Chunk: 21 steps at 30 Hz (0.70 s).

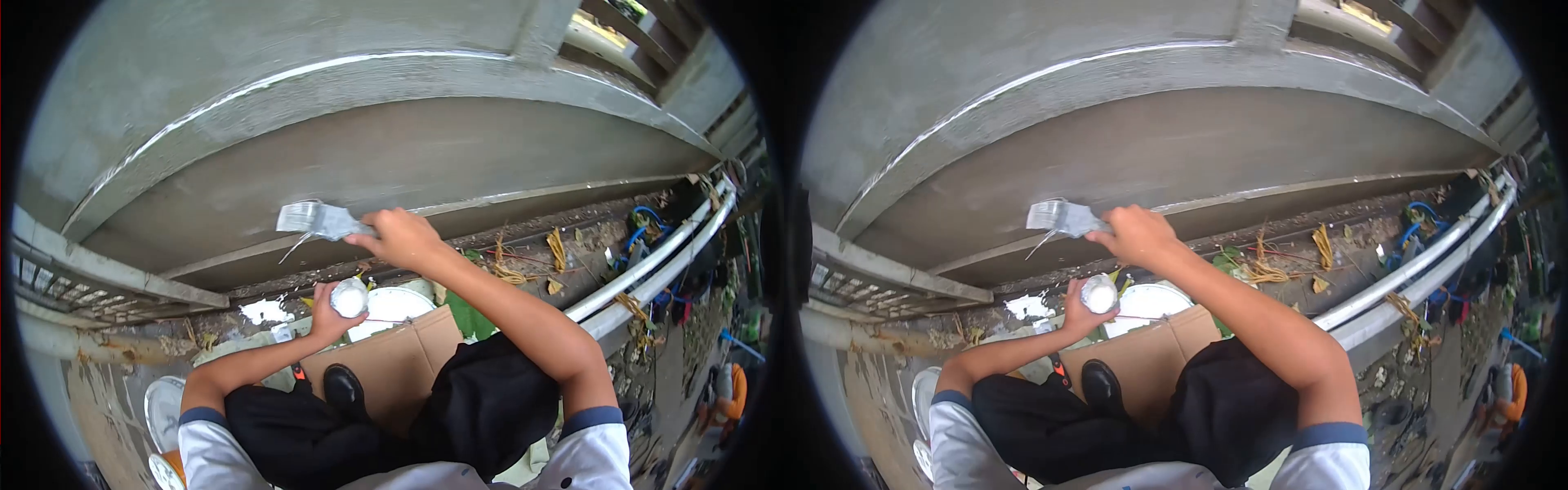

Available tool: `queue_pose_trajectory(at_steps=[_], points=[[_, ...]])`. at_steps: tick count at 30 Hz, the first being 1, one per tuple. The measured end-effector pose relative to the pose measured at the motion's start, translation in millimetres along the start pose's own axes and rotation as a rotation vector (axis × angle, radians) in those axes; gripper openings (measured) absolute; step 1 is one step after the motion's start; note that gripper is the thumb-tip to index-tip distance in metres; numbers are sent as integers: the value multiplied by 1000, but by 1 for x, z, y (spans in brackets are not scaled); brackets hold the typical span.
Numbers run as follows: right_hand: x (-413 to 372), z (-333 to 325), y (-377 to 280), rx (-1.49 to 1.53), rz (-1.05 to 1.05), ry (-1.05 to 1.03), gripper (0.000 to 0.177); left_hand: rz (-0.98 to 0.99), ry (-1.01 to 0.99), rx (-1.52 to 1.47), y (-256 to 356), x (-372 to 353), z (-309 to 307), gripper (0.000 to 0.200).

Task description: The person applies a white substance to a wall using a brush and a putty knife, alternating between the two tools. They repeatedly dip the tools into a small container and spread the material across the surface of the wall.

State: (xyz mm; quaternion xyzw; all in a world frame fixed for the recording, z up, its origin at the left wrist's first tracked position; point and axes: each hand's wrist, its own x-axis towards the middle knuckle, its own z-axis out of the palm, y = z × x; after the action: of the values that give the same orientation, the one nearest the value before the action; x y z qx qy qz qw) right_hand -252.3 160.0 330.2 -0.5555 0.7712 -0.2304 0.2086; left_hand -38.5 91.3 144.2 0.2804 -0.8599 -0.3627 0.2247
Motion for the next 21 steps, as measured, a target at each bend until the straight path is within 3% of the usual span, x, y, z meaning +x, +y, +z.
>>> queue_pose_trajectory(at_steps=[5,8,13,15,21], points=[[-1,4,1,-31,-3,74,52,-32,-2,-61,3,-1,0,78],[-1,-8,-14,-50,88,-42,51,-60,14,-101,0,-1,3,77],[1,-1,-6,-82,57,41,46,-66,40,-123,-6,-5,9,81],[-3,4,-4,-29,-22,172,44,-53,51,-131,-10,-6,12,79],[4,5,4,-58,-19,107,46,-90,45,-191,-10,-9,10,77]])
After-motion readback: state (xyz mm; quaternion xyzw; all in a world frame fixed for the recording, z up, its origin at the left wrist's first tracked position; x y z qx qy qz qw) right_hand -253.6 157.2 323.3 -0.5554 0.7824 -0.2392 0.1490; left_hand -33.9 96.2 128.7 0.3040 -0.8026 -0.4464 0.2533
